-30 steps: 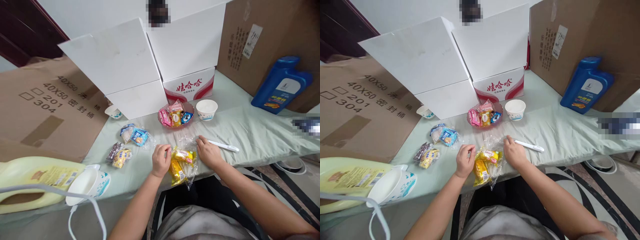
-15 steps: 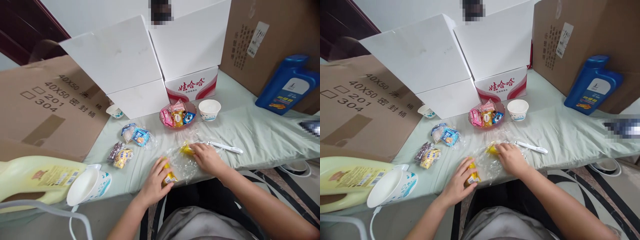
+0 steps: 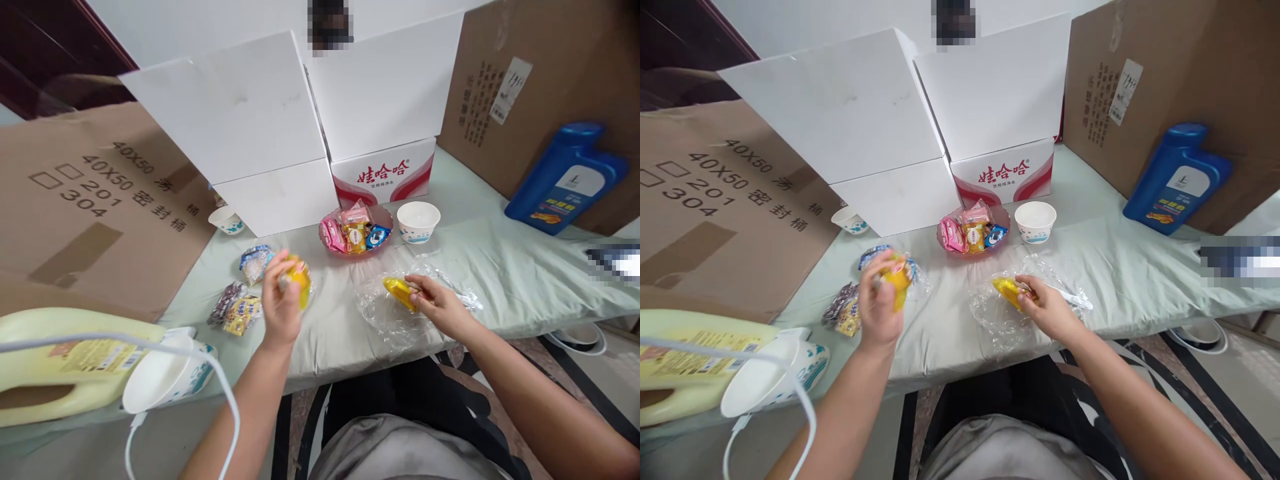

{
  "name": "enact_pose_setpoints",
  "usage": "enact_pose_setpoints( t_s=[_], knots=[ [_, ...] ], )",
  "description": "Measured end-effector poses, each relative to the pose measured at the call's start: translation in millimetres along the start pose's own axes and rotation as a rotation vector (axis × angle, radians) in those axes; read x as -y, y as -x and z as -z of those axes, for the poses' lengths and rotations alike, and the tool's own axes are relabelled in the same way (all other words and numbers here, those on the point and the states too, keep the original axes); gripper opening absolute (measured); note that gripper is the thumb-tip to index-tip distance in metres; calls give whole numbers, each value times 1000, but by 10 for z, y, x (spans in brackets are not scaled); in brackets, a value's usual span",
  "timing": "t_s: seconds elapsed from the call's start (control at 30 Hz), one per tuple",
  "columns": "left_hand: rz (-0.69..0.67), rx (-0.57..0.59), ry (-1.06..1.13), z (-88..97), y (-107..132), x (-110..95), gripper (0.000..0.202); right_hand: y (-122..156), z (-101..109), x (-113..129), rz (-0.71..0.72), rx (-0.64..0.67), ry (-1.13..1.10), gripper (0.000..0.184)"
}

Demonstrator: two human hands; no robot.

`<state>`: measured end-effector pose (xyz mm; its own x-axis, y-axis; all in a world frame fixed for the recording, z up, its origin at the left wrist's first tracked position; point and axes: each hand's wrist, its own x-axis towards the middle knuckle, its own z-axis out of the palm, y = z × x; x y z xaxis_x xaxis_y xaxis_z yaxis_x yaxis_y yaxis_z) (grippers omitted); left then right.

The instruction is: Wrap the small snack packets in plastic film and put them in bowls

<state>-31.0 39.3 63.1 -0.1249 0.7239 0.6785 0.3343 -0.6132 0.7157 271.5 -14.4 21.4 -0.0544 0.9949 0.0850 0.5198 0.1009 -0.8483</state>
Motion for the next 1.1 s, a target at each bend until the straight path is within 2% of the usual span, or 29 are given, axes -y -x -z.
enact_pose_setpoints(
  t_s=[0.07, 0.1, 0.17, 0.23, 0.3, 0.37, 0.43, 0.53, 0.67, 0.77, 0.87, 0.93, 1.03, 1.1],
  knots=[
    [-139, 76, -164, -327, -354, -17, 50, 27, -99, 64, -2, 52, -6, 40],
    [-187, 155, -251, -482, -486, -26, 57, 48, -144, 89, 0, 75, -2, 40],
    [-241, 241, -359, -745, -582, -72, 65, 100, -215, 123, 15, 115, 16, 41],
    [-295, 342, -338, -908, -408, -161, 53, 147, -252, 129, 38, 135, 37, 42],
    [-294, 503, -194, -943, -17, -261, 28, 174, -253, 107, 51, 144, 51, 42],
    [-233, 605, -109, -868, 447, -322, 20, 173, -225, 74, 37, 165, 33, 43],
    [-261, 692, -201, -738, 832, -324, 13, 141, -178, 55, 18, 192, 9, 42],
    [-315, 793, -441, -530, 1106, -254, 7, 51, -86, 104, 19, 182, 39, 36],
    [-202, 884, -530, -276, 1068, -151, 18, -89, 91, 323, 54, 93, -38, 35],
    [-179, 891, -553, -139, 1010, -107, 22, -277, 236, 542, 202, -108, -62, 37],
    [-166, 910, -569, -78, 1004, -90, 24, -660, 321, 732, 382, -385, 145, 36],
    [-160, 918, -587, -58, 1005, -86, 25, -972, 320, 818, 461, -485, 319, 38],
    [-144, 911, -632, -2, 978, -76, 31, -1251, 216, 878, 518, -443, 522, 39],
    [-143, 888, -660, 60, 935, -71, 34, -1187, 73, 854, 574, -349, 558, 36]
  ],
)
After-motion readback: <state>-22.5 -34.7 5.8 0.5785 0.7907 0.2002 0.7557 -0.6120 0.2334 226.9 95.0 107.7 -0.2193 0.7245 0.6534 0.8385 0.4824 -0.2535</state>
